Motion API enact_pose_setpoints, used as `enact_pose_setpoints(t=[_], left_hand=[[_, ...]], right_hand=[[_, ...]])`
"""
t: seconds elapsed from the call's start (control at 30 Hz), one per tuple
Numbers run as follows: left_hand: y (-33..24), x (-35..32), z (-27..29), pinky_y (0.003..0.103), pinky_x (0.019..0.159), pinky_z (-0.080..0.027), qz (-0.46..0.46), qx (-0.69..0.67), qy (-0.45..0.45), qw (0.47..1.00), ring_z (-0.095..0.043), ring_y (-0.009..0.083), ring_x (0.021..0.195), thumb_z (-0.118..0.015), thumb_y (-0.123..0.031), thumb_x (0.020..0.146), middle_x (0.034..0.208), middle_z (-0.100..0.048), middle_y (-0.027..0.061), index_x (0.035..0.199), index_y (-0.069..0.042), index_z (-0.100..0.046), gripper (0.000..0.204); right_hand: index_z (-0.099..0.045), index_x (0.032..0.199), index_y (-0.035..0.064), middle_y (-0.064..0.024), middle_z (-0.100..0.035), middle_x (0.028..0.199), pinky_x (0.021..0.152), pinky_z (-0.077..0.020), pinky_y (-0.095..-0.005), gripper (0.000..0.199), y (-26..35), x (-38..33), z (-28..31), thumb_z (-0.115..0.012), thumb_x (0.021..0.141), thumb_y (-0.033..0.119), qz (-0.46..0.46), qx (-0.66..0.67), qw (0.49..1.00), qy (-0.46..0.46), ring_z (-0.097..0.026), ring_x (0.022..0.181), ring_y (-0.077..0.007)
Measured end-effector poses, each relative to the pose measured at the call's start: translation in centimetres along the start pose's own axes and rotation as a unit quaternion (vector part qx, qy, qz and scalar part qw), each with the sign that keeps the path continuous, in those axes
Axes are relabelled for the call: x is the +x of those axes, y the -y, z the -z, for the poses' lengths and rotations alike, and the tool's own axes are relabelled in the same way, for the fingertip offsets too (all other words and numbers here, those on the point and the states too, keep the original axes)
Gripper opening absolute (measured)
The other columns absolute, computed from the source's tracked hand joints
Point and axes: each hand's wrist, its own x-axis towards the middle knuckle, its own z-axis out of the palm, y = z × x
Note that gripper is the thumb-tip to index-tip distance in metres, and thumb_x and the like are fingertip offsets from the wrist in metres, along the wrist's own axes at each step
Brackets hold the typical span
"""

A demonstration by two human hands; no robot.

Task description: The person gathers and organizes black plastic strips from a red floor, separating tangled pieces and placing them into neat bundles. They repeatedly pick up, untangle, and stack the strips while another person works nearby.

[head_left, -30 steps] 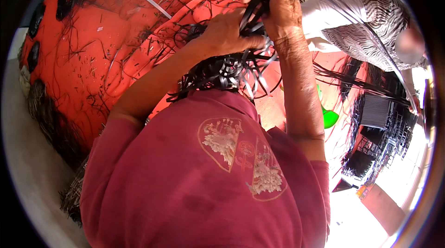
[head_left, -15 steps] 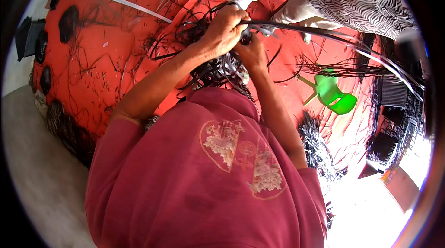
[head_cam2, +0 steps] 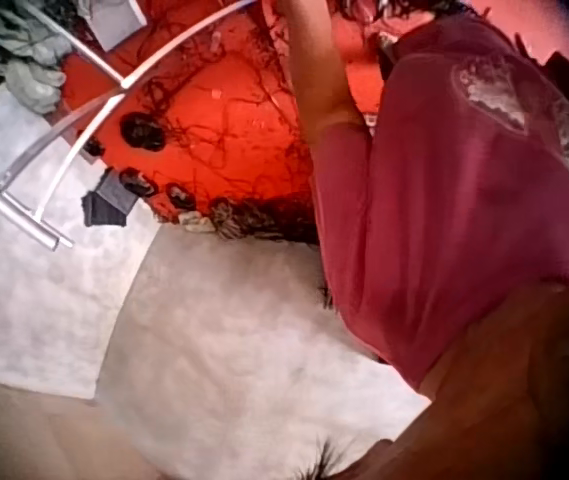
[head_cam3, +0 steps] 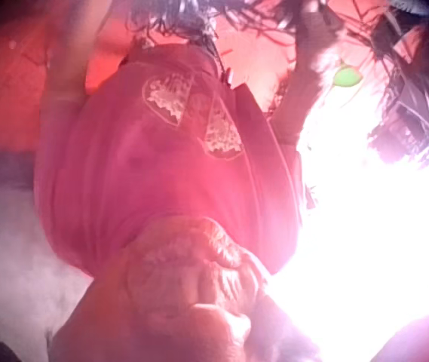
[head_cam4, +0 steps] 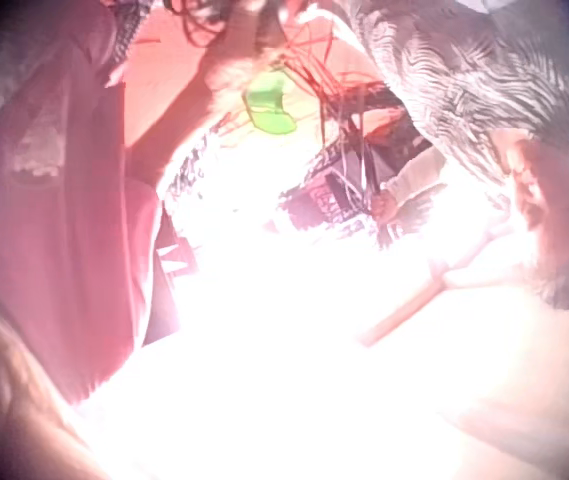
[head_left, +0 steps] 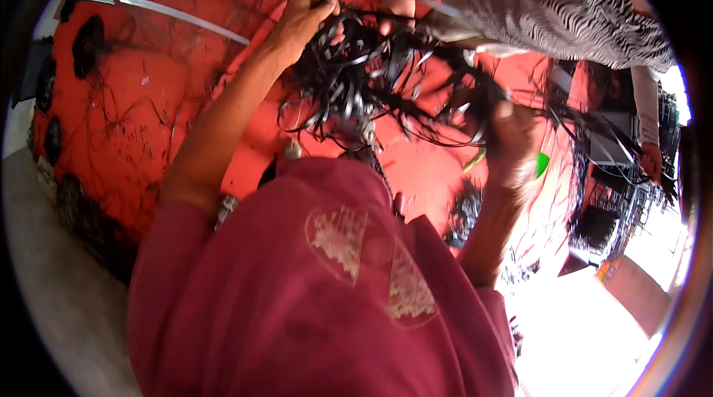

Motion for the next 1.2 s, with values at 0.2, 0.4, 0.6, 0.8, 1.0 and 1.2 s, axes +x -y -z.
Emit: enact_pose_setpoints(t=[0.2, 0.4, 0.6, 0.8, 1.0, 1.2], left_hand=[[1.9, 0.6, -0.3, 0.027, 0.051, -0.045, 0.036, 0.006, 0.039, 0.999, -0.059, 0.0163, 0.062, -0.051, -0.028, 0.087, 0.07, -0.057, 0.005, 0.082, -0.006, -0.052, 0.023], [2.0, -2.7, -1.9, 0.022, 0.044, -0.031, 0.017, -0.033, 0.119, 0.992, -0.042, 0.0088, 0.049, -0.046, -0.021, 0.087, 0.059, -0.048, 0.0005, 0.076, -0.01, -0.045, 0.016], [10.2, -9.8, -4.3, 0.032, 0.048, -0.039, -0.104, 0.32, 0.228, 0.914, -0.05, 0.0172, 0.052, -0.056, -0.003, 0.077, 0.06, -0.048, 0.0063, 0.088, -0.007, -0.043, 0.018], [17.7, -10.6, -7.1, 0.031, 0.043, -0.037, -0.205, 0.457, 0.231, 0.834, -0.046, 0.0174, 0.045, -0.051, -0.021, 0.086, 0.054, -0.045, 0.0054, 0.109, -0.007, -0.039, 0.03], [27.1, -13.3, -7.7, 0.039, 0.103, -0.029, 0.07, 0.335, 0.331, 0.879, -0.041, 0.01, 0.064, -0.047, 0.0, 0.079, 0.064, -0.033, 0.0015, 0.08, -0.007, -0.038, 0.011], [26.3, -14.5, -10.0, 0.041, 0.075, -0.046, 0.084, 0.382, 0.373, 0.841, -0.055, 0.0287, 0.067, -0.05, -0.024, 0.084, 0.07, -0.053, 0.0111, 0.088, -0.005, -0.04, 0.022]], right_hand=[[-0.054, 0.1, -0.0027, -0.006, -0.054, 0.074, 0.055, -0.0408, -0.0263, 0.032, -3.3, -2.7, 1.1, -0.05, 0.086, 0.026, -0.046, 0.147, 0.985, -0.078, -0.05, 0.058, -0.0142], [-0.054, 0.096, -0.0029, -0.0078, -0.054, 0.065, 0.052, -0.0414, -0.0291, 0.033, -13.5, -7.1, 7.9, -0.051, 0.086, 0.029, -0.066, -0.139, 0.986, -0.059, -0.05, 0.055, -0.0175], [-0.06, 0.097, -0.0001, -0.0093, -0.061, 0.097, 0.072, -0.0452, -0.0265, 0.024, -7.8, -10.4, 7.3, -0.052, 0.081, 0.016, -0.132, -0.233, 0.957, -0.114, -0.058, 0.089, -0.0158], [-0.061, 0.081, 0.002, -0.0092, -0.063, 0.074, 0.058, -0.0434, -0.0256, 0.02, 8.1, -0.4, 4.8, -0.055, 0.083, 0.021, -0.092, -0.342, 0.926, -0.128, -0.059, 0.064, -0.0131], [-0.062, 0.073, 0.003, -0.0086, -0.061, 0.068, 0.063, -0.0415, -0.0244, 0.017, 5.9, 5.6, -0.8, -0.057, 0.077, 0.019, -0.038, -0.564, 0.819, 0.096, -0.056, 0.062, -0.0119], [-0.056, 0.089, -0.0094, -0.0271, -0.06, 0.085, 0.077, -0.0436, -0.0422, 0.071, -18.4, 18.7, 9.8, -0.052, 0.075, 0.06, -0.155, -0.645, 0.748, 0.011, -0.058, 0.087, -0.0372]])
